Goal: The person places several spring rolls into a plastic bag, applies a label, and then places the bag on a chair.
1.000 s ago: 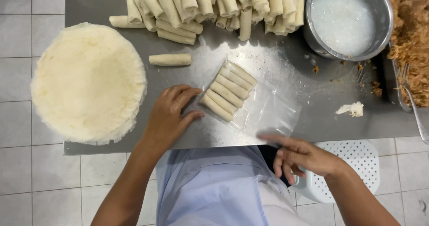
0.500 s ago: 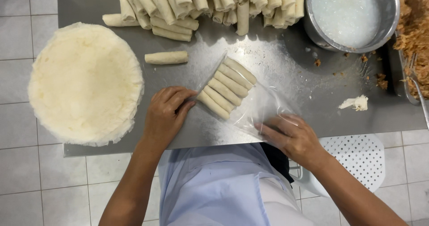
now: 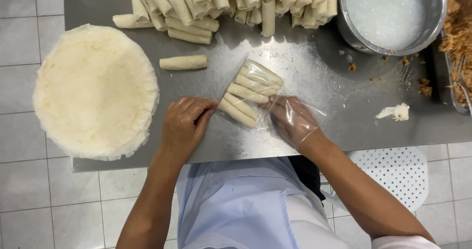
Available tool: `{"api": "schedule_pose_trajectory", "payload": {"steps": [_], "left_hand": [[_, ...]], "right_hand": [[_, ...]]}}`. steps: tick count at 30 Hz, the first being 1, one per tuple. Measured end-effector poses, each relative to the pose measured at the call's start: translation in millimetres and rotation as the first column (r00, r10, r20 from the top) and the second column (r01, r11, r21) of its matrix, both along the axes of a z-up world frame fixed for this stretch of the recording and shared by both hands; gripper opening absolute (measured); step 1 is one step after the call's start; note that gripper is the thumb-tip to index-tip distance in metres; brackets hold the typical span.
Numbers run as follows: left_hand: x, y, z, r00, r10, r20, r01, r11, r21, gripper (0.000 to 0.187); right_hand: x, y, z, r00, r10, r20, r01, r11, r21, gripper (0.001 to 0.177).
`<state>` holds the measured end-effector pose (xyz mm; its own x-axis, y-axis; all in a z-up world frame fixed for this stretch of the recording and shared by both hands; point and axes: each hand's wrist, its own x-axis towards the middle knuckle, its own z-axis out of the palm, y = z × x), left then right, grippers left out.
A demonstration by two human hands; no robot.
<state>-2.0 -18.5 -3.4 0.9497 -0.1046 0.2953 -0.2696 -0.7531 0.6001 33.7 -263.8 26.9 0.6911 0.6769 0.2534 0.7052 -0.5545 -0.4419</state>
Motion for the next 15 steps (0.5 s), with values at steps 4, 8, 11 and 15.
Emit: {"api": "schedule_pose_trajectory", "payload": {"steps": [4, 8, 11, 15], "left_hand": [[0, -1, 0, 1.000, 0.005, -0.018, -0.005, 1.000, 0.003, 0.014], [-1, -1, -4, 1.000, 0.016, -0.001, -0.016, 1.000, 0.011, 0.018], [-1, 0, -3, 1.000, 0.013, 0.005, -0.013, 1.000, 0.019, 0.018], [-2, 1, -3, 1.000, 0.003, 0.003, -0.003, 1.000, 0.017, 0.018]], "right_hand": [[-4, -4, -35, 0.987, -0.005, 0.162, -0.042, 0.956, 0.290, 0.009], [-9, -4, -37, 0.997, 0.034, -0.071, -0.006, 0.931, 0.366, 0.006], [-9, 8, -48, 0.994, -0.064, -0.092, 0.094, 0.917, 0.388, 0.013], [-11, 23, -42, 0.971, -0.228, -0.068, 0.236, 0.885, 0.401, 0.020]]}}
